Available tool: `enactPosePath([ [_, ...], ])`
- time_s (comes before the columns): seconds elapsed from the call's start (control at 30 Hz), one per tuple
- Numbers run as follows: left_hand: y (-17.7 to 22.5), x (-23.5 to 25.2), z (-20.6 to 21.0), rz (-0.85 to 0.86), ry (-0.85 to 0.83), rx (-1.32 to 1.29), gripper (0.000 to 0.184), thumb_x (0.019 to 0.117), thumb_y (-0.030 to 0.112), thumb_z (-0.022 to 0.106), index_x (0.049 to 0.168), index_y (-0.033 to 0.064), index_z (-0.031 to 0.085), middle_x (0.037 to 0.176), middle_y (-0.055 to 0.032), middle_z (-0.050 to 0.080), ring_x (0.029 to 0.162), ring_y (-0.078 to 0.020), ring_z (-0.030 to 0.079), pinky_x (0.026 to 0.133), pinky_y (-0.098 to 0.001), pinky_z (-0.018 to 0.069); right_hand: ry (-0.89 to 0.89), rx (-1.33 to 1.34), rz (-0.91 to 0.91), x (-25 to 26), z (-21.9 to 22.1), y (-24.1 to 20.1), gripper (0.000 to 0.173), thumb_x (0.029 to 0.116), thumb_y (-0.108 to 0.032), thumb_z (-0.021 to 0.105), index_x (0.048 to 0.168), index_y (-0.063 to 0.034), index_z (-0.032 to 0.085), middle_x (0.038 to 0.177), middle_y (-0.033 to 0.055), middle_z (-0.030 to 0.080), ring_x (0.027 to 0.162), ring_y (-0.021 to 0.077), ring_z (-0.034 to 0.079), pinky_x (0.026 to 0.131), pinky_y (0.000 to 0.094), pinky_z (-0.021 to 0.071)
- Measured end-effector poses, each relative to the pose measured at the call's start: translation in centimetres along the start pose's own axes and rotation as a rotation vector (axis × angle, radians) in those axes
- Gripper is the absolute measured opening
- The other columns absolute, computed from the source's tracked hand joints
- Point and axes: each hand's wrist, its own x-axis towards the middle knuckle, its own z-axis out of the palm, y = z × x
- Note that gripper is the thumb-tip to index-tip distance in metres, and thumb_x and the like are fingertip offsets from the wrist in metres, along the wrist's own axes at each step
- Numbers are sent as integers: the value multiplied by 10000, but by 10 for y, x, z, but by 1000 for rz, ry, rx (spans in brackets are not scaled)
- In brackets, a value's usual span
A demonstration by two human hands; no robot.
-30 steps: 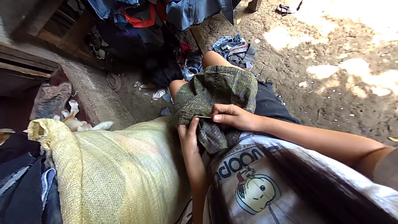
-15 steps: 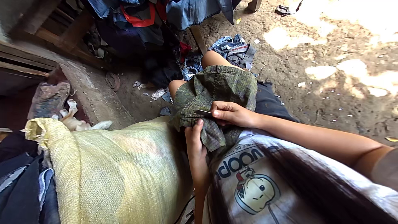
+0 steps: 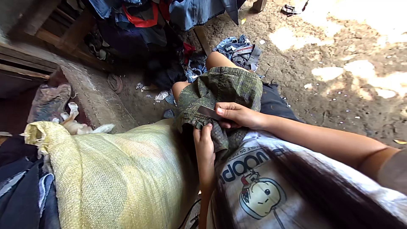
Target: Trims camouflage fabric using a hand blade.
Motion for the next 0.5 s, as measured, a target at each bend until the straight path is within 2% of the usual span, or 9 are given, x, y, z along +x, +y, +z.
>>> enactPosePath([
  [0.07,-1,1,0,22,-1,16,166,970,-2,437,1084,-17,557,845,-14,673,776,-59,690,758,-252,598,3,3,-4,1,0,0,267,1095,-286,393,908,-152,530,594,-65,520,460,-33,415,435,122,292],
  [0.13,-4,2,-2,82,-19,56,173,981,11,533,1139,-50,567,911,-39,690,840,-61,696,816,-252,595,9,-21,-31,2,0,0,261,1090,-273,401,903,-148,533,591,-65,511,470,-30,424,446,122,305],
  [0.2,-7,3,-5,145,-26,108,273,923,8,641,1175,-71,572,969,-49,706,907,-46,693,865,-235,583,18,-96,-75,3,1,1,237,1078,-240,416,904,-139,541,589,-70,482,490,-24,426,472,129,318],
  [0.27,-9,6,-10,195,-3,167,302,873,5,703,1146,-68,597,944,-47,721,894,-39,701,853,-228,586,16,-164,-102,3,2,-1,211,1078,-226,422,933,-134,545,607,-74,456,510,-23,416,492,131,320],
  [0.37,-11,10,-15,239,50,246,281,840,12,737,1092,-59,637,897,-37,727,841,-29,704,812,-217,592,7,-194,-112,4,1,-2,204,1082,-224,423,997,-119,576,617,-76,453,515,-26,414,492,127,322],
  [0.5,-8,11,-16,266,105,298,250,816,-24,735,1051,-47,655,858,-25,726,808,-15,700,778,-198,590,18,-248,-104,8,-1,-6,235,1083,-224,421,994,-100,600,612,-68,462,522,-11,437,502,142,344],
])
